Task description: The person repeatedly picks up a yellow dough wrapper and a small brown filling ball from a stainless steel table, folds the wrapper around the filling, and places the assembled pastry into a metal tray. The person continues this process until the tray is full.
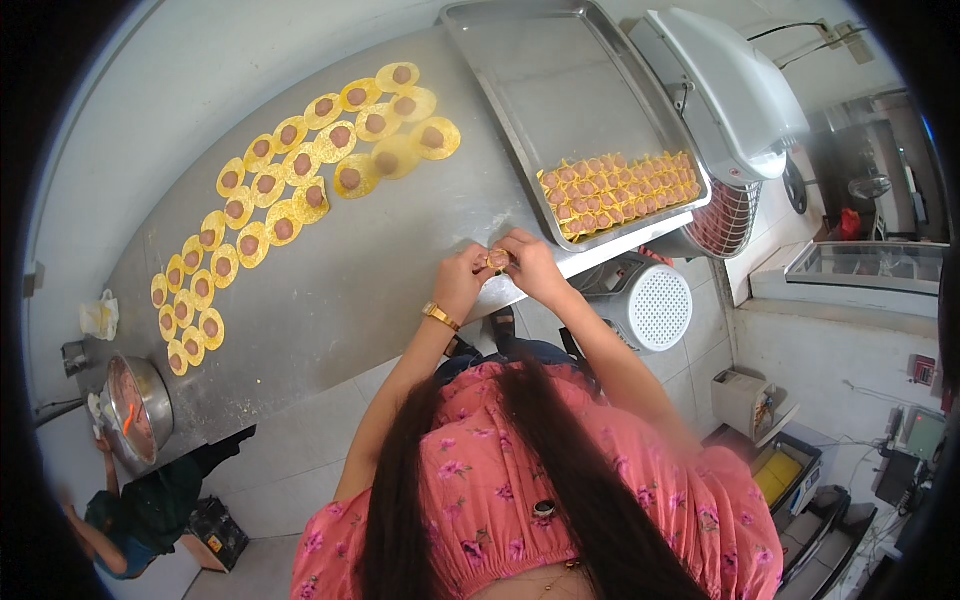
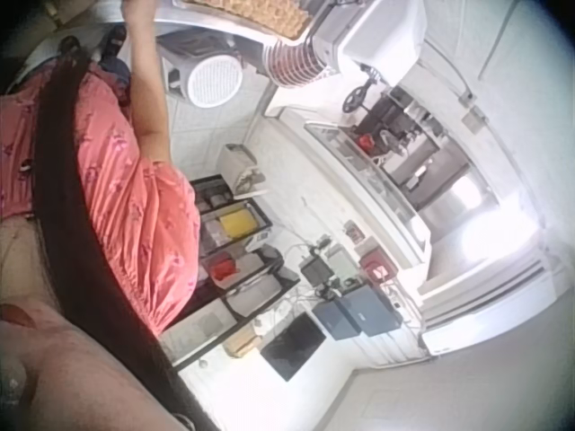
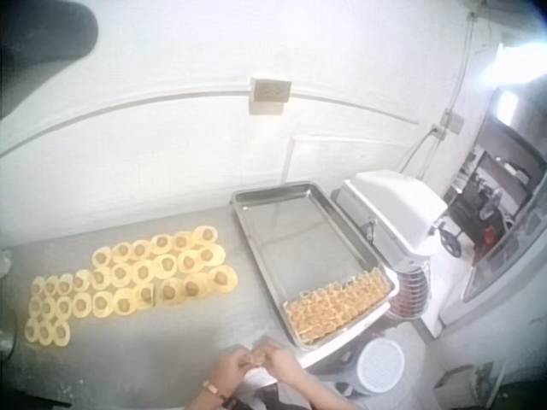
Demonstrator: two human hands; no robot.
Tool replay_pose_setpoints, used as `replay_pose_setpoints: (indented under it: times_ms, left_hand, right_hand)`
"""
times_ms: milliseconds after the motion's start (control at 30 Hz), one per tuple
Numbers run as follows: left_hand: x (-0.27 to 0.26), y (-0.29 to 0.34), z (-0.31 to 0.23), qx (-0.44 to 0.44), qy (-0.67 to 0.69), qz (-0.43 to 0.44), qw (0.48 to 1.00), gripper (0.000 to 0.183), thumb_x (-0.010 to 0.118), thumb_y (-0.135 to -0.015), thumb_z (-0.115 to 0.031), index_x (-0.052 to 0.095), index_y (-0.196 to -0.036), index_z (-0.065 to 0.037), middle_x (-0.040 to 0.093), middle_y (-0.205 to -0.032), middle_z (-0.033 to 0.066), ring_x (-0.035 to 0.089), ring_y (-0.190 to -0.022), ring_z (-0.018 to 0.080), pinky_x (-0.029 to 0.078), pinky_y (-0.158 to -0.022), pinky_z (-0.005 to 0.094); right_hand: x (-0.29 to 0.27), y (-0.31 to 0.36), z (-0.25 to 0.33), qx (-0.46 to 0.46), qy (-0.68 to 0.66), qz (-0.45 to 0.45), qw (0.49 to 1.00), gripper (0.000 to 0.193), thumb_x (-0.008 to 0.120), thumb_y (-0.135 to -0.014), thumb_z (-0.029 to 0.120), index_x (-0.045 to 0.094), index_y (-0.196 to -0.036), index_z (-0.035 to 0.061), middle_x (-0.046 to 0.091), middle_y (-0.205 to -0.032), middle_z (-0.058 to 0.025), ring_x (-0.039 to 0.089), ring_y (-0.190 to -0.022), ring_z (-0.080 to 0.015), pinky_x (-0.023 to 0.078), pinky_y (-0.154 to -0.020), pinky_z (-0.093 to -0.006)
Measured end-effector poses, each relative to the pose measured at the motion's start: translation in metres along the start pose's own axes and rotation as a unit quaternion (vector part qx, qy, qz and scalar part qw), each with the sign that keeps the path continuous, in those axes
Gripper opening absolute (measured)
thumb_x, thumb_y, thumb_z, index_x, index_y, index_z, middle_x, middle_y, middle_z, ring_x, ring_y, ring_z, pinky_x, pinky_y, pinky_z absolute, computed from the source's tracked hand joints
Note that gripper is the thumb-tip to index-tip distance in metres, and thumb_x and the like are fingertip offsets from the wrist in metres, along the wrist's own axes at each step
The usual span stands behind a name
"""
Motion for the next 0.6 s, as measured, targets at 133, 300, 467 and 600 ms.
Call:
replay_pose_setpoints:
  times_ms: [133, 300, 467, 600]
  left_hand:
    - [-0.005, 0.001, 0.0, -0.01, -0.009, 0.009, 1.0, 0.029, 0.077, -0.069, -0.009, 0.061, -0.093, -0.003, 0.066, -0.082, 0.0124, 0.066, -0.074, 0.0245, 0.053, -0.063, 0.0321]
    - [-0.014, -0.002, -0.005, 0.065, -0.015, 0.013, 0.998, 0.034, 0.077, -0.068, -0.009, 0.062, -0.098, -0.003, 0.064, -0.097, 0.0145, 0.063, -0.084, 0.0282, 0.053, -0.069, 0.0355]
    - [-0.012, -0.001, -0.005, 0.021, 0.003, 0.015, 1.0, 0.033, 0.076, -0.068, -0.006, 0.062, -0.098, -0.004, 0.064, -0.096, 0.0129, 0.064, -0.082, 0.0289, 0.053, -0.071, 0.0355]
    - [-0.008, 0.002, -0.003, 0.014, 0.074, 0.012, 0.997, 0.032, 0.075, -0.068, -0.003, 0.062, -0.097, -0.004, 0.065, -0.092, 0.0133, 0.066, -0.081, 0.0267, 0.054, -0.068, 0.0338]
  right_hand:
    - [-0.003, -0.001, 0.003, -0.016, -0.008, -0.011, 1.0, 0.031, 0.061, -0.065, -0.007, 0.061, -0.095, 0.0007, 0.058, -0.092, -0.0167, 0.057, -0.09, -0.0375, 0.048, -0.076, -0.0425]
    - [0.003, 0.0, -0.003, 0.048, 0.024, 0.03, 0.998, 0.032, 0.06, -0.065, -0.008, 0.061, -0.096, 0.0007, 0.058, -0.093, -0.0176, 0.057, -0.09, -0.0385, 0.048, -0.076, -0.043]
    - [0.004, 0.0, -0.004, -0.006, 0.023, -0.008, 1.0, 0.032, 0.066, -0.063, -0.007, 0.064, -0.094, 0.0017, 0.059, -0.085, -0.0149, 0.06, -0.079, -0.0326, 0.049, -0.067, -0.0369]
    - [0.004, 0.001, -0.002, 0.046, 0.017, 0.019, 0.999, 0.029, 0.062, -0.066, -0.007, 0.063, -0.094, 0.0023, 0.059, -0.088, -0.0155, 0.059, -0.085, -0.0357, 0.049, -0.072, -0.0406]
Point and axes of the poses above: each hand's wrist, its own y-axis away from the middle knuckle, its own x-axis out of the palm, z = x × y, the point moved 2 cm from there along -y, towards the middle knuckle
